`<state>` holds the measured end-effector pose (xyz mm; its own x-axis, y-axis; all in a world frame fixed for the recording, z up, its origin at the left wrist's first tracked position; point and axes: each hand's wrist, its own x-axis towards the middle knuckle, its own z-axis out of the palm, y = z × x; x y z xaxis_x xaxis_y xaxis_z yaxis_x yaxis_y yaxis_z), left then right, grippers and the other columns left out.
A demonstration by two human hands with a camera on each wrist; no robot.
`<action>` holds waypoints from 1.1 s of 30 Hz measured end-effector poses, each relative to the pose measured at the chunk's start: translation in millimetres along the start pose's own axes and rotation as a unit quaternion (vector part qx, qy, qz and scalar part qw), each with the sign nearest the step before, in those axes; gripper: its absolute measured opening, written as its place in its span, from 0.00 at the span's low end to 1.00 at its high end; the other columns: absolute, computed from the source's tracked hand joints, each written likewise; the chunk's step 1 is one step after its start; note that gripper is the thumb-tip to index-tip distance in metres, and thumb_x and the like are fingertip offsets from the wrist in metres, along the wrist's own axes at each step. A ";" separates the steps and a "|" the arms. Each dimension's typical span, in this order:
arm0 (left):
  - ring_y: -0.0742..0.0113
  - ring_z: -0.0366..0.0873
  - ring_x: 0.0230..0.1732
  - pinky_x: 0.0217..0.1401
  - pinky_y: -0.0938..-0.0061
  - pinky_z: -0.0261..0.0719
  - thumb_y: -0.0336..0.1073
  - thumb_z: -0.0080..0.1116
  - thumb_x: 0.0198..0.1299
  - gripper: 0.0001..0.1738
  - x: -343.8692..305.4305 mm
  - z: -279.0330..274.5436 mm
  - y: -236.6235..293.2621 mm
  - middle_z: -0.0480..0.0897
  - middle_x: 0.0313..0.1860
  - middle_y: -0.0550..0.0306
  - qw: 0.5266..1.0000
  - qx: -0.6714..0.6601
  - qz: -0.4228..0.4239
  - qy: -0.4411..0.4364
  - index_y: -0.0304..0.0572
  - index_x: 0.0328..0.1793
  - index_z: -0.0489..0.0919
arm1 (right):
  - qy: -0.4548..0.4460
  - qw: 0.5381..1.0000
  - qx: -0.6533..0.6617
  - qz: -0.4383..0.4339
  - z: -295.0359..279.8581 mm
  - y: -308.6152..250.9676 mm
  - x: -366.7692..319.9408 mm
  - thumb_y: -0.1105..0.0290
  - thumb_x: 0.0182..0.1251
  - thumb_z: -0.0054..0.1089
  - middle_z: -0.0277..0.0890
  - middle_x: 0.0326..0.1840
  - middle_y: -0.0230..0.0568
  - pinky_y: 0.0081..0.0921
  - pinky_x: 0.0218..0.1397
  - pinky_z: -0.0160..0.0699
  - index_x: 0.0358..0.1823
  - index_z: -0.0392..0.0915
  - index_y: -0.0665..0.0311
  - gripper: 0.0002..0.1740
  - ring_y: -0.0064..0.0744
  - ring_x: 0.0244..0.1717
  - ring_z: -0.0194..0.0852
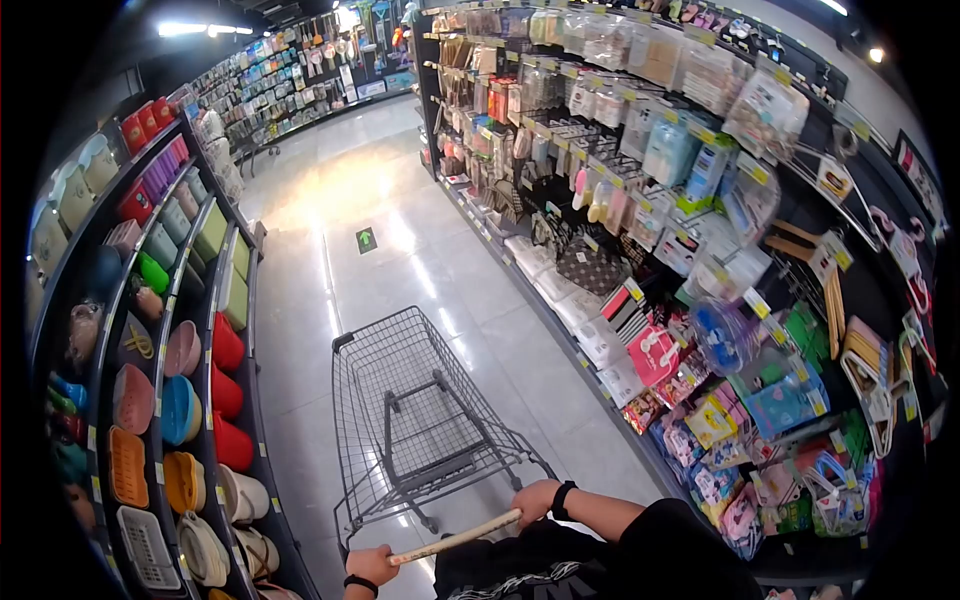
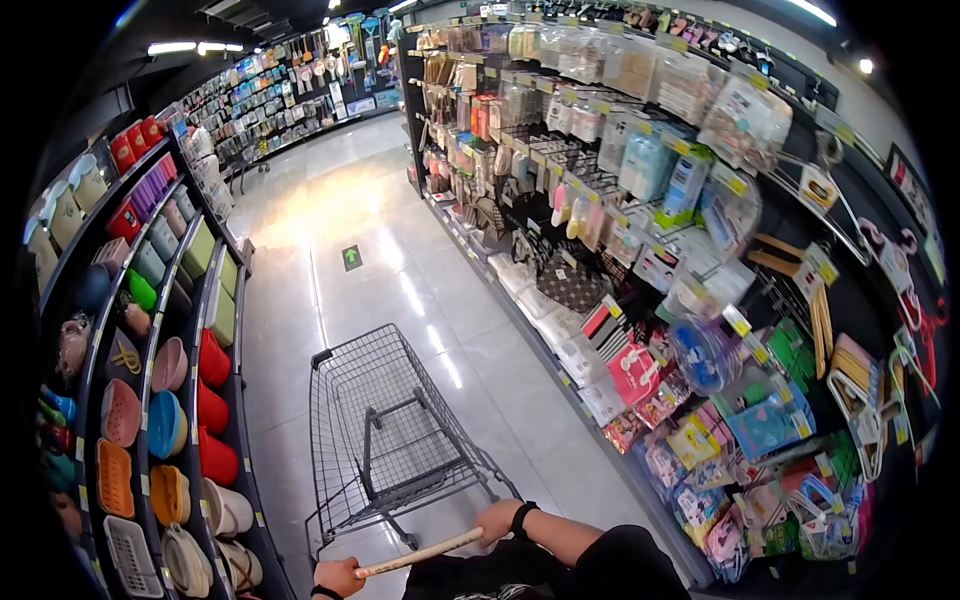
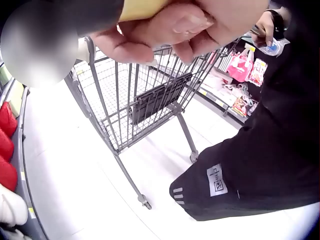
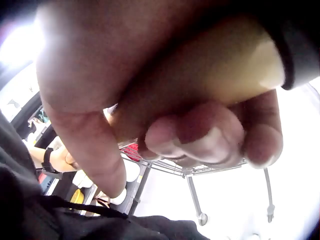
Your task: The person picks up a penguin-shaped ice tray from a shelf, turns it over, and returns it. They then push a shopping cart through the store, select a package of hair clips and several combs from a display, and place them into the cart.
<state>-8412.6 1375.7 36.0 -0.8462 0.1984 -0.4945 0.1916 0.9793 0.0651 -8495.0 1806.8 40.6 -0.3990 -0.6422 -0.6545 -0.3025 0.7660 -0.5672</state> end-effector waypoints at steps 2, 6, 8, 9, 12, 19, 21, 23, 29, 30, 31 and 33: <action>0.50 0.85 0.29 0.31 0.53 0.79 0.57 0.59 0.56 0.17 34.5 -15.8 -18.1 0.85 0.24 0.56 1.000 0.003 0.011 0.000 0.55 0.34 0.82 | 0.015 1.000 -0.001 -0.008 -20.4 13.1 23.7 0.47 0.58 0.65 0.85 0.35 0.47 0.47 0.43 0.79 0.43 0.86 0.54 0.21 0.53 0.39 0.83; 0.50 0.85 0.29 0.31 0.54 0.79 0.57 0.59 0.55 0.17 103.1 -58.1 -42.5 0.85 0.24 0.55 0.999 0.011 0.030 0.009 0.55 0.33 0.83 | 0.070 0.997 -0.009 0.035 -79.7 16.3 45.2 0.48 0.57 0.62 0.85 0.34 0.45 0.48 0.42 0.79 0.40 0.86 0.52 0.18 0.53 0.40 0.84; 0.51 0.85 0.29 0.31 0.54 0.80 0.57 0.60 0.55 0.17 143.2 -88.0 -51.1 0.85 0.25 0.55 0.999 0.014 0.031 0.003 0.55 0.32 0.83 | 0.134 0.988 -0.026 0.070 -103.7 27.3 58.8 0.49 0.56 0.61 0.85 0.33 0.43 0.49 0.41 0.80 0.37 0.86 0.50 0.16 0.52 0.39 0.84; 0.51 0.85 0.30 0.31 0.54 0.79 0.56 0.59 0.57 0.17 161.4 -105.1 -50.8 0.85 0.25 0.56 0.999 0.012 0.030 0.009 0.55 0.32 0.83 | 0.153 0.983 -0.053 0.085 -119.4 32.7 63.8 0.50 0.54 0.63 0.84 0.32 0.42 0.50 0.41 0.79 0.37 0.86 0.49 0.15 0.52 0.39 0.84; 0.50 0.85 0.30 0.31 0.54 0.80 0.57 0.55 0.60 0.19 220.6 -144.3 -59.6 0.86 0.26 0.55 0.998 0.012 0.057 -0.002 0.54 0.34 0.84 | 0.203 0.975 -0.027 0.092 -168.6 50.7 77.3 0.48 0.54 0.66 0.82 0.31 0.43 0.51 0.37 0.76 0.34 0.82 0.51 0.17 0.53 0.37 0.82; 0.48 0.86 0.36 0.36 0.51 0.82 0.49 0.53 0.62 0.14 367.3 -239.8 -68.8 0.87 0.31 0.51 0.988 0.029 0.147 -0.040 0.52 0.42 0.82 | 0.445 0.879 -0.110 0.132 -269.9 91.7 115.4 0.51 0.50 0.69 0.73 0.21 0.36 0.40 0.45 0.70 0.21 0.76 0.52 0.16 0.43 0.32 0.77; 0.45 0.86 0.36 0.36 0.50 0.81 0.46 0.51 0.63 0.13 412.2 -260.8 -67.2 0.86 0.31 0.49 0.986 0.025 0.164 -0.031 0.48 0.43 0.80 | 0.479 0.853 -0.106 0.179 -297.2 103.4 130.1 0.59 0.50 0.67 0.75 0.26 0.35 0.40 0.55 0.68 0.23 0.77 0.54 0.10 0.40 0.41 0.76; 0.43 0.86 0.37 0.38 0.48 0.82 0.45 0.51 0.64 0.13 459.8 -288.1 -60.5 0.87 0.32 0.48 0.986 0.020 0.162 -0.039 0.48 0.43 0.80 | 0.540 0.806 -0.124 0.209 -331.7 122.5 148.7 0.64 0.49 0.66 0.77 0.32 0.35 0.43 0.63 0.67 0.25 0.78 0.55 0.07 0.39 0.48 0.76; 0.38 0.84 0.45 0.50 0.47 0.80 0.49 0.57 0.61 0.18 585.7 -349.0 -47.5 0.86 0.40 0.40 0.969 -0.086 0.202 -0.114 0.47 0.50 0.81 | 0.780 0.555 0.118 0.263 -404.0 106.2 209.5 0.76 0.52 0.65 0.55 0.72 0.66 0.56 0.76 0.48 0.66 0.68 0.64 0.35 0.68 0.73 0.51; 0.38 0.84 0.45 0.50 0.48 0.80 0.49 0.59 0.61 0.19 604.4 -354.9 -45.5 0.86 0.40 0.40 0.963 -0.094 0.219 -0.123 0.46 0.50 0.81 | 0.785 0.532 0.144 0.283 -406.0 114.4 232.8 0.75 0.53 0.67 0.50 0.75 0.65 0.54 0.78 0.46 0.72 0.58 0.68 0.43 0.66 0.76 0.48; 0.38 0.83 0.45 0.50 0.49 0.80 0.50 0.60 0.60 0.19 621.8 -359.8 -43.0 0.86 0.40 0.41 0.957 -0.102 0.237 -0.130 0.46 0.50 0.81 | 0.789 0.507 0.168 0.303 -412.5 125.3 256.6 0.74 0.54 0.68 0.46 0.78 0.64 0.53 0.81 0.44 0.77 0.49 0.71 0.50 0.65 0.78 0.46; 0.39 0.83 0.48 0.51 0.48 0.80 0.49 0.59 0.59 0.19 647.1 -374.9 -37.7 0.86 0.43 0.41 0.939 -0.140 0.282 -0.140 0.44 0.48 0.81 | 0.756 0.434 0.432 0.232 -436.1 137.5 300.4 0.74 0.54 0.68 0.41 0.81 0.63 0.45 0.83 0.41 0.79 0.36 0.75 0.57 0.59 0.81 0.42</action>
<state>-9153.9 1482.0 38.5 -0.4782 0.7083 -0.5193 0.3973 0.7018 0.5913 -9034.0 1731.6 -16.0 -0.5532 0.8277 -0.0939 0.2912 0.0865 -0.9527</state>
